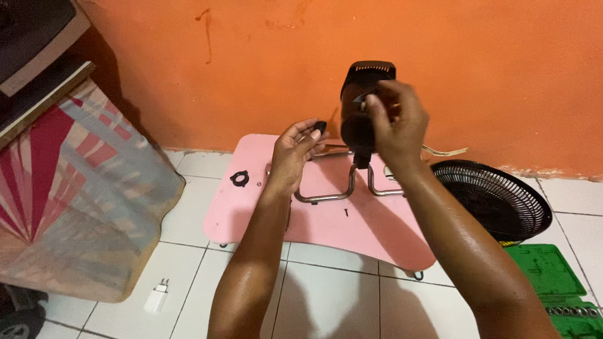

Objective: The person is repairing a fan motor by removing and reattaching screws and components. They use a screwdriver to loosen and tighten screws, remove a circular component, and reassemble the motor housing.

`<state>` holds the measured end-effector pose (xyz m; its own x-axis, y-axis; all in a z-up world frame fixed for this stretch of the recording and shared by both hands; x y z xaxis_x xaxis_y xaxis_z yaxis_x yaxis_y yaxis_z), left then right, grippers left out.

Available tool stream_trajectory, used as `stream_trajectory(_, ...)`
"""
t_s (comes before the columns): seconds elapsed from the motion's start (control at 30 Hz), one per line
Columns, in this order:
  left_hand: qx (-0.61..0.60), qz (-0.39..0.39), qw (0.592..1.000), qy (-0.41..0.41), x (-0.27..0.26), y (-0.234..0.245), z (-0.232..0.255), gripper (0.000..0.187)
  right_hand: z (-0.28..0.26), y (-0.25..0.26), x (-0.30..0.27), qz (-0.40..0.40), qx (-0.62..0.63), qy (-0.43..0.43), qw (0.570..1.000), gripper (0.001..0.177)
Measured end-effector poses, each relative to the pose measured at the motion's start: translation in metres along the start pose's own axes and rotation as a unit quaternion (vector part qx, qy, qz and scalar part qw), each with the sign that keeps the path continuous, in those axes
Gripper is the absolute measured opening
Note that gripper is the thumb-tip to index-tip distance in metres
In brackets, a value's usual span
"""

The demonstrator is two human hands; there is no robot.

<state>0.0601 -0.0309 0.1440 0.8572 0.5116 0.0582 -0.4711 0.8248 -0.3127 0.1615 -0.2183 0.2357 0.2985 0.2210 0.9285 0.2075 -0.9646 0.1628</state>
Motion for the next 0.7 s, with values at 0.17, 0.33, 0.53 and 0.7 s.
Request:
stream_trajectory(0.17,-0.014,-0.025,1.0,-0.009,0.001,-0.008,-0.007,0.04,0.036,0.022,0.003,0.023,0.034,-0.097,0.994,0.011)
stream_trajectory(0.33,-0.006,-0.02,1.0,-0.016,0.009,-0.018,-0.014,0.038,0.067,0.013,-0.007,0.022,0.206,-0.198,0.958,0.011)
stream_trajectory(0.53,-0.019,-0.009,1.0,-0.013,0.017,-0.018,-0.018,0.038,0.073,0.015,-0.01,-0.013,0.186,-0.186,0.965,0.013)
stream_trajectory(0.7,-0.015,-0.024,0.999,-0.022,0.016,-0.017,-0.019,0.038,0.066,0.015,-0.009,-0.028,0.171,-0.189,0.967,0.015)
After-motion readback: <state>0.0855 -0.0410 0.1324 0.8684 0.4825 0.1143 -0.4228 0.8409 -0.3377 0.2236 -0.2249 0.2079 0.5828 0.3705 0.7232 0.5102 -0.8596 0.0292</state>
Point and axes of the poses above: each hand's wrist, its own x-axis towards the middle knuckle, its own y-axis out of the back of the hand, z = x × y, the point moved 3 cm from there along x, towards the middle knuckle, and after that the axes turned 11 degrees about y, right-handed, at the moved point
